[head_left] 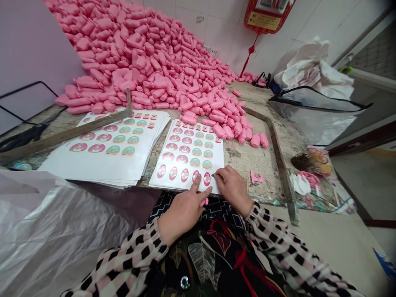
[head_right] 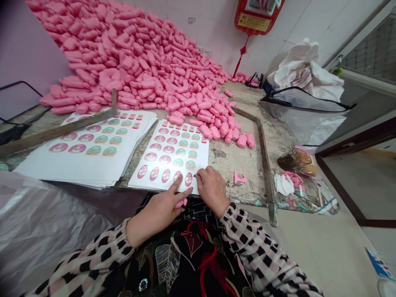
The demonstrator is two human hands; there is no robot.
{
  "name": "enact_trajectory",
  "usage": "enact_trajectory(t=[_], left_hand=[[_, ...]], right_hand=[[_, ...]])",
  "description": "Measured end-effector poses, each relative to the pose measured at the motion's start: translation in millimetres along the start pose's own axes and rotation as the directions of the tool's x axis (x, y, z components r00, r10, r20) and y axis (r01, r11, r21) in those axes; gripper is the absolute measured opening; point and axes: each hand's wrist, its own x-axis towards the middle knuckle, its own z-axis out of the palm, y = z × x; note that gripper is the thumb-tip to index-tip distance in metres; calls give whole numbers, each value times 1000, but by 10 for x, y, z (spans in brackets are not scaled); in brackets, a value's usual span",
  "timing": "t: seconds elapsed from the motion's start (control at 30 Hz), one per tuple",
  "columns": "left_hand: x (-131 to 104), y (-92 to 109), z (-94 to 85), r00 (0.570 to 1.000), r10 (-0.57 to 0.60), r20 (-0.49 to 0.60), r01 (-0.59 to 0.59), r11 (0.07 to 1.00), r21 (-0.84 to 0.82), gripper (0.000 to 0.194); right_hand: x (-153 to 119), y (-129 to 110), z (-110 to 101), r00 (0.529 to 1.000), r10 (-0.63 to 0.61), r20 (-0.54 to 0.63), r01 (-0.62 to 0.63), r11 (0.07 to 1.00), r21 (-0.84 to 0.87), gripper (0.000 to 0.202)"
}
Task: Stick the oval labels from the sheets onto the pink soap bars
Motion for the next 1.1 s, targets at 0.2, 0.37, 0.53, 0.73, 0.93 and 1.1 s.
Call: enact_trajectory(t=[0.2, 0.37, 0.53, 0.73, 0.93, 1.1], left_hand=[[-3, -20, 71, 1000, -6, -13, 6, 1000, 8, 56], [15, -4, 96, 1000, -20, -14, 20, 1000, 10, 60], [14, 18, 79, 1000, -25, -11, 25, 1000, 1, 64], [12, 12, 119, 999, -25, -26, 25, 999, 21, 69], [2, 16, 98, 999, -16, -48, 18, 998, 60, 67], [1, 21, 81, 999, -21, -45, 24, 996, 86, 67]], right_hand=[[26, 64, -20, 999, -41, 26, 39, 995, 88, 21], [-44, 62, 61, 1000, 4, 4, -5, 975, 220, 21], [-98, -12, 155, 993, 117, -14, -108, 951, 290, 20], [-25, -74, 80, 983, 168, 70, -180, 954, 239, 25], [59, -140, -72, 993, 110, 40, -113, 989, 95, 26], [32, -207, -160, 998, 63, -22, -61, 995, 84, 22]])
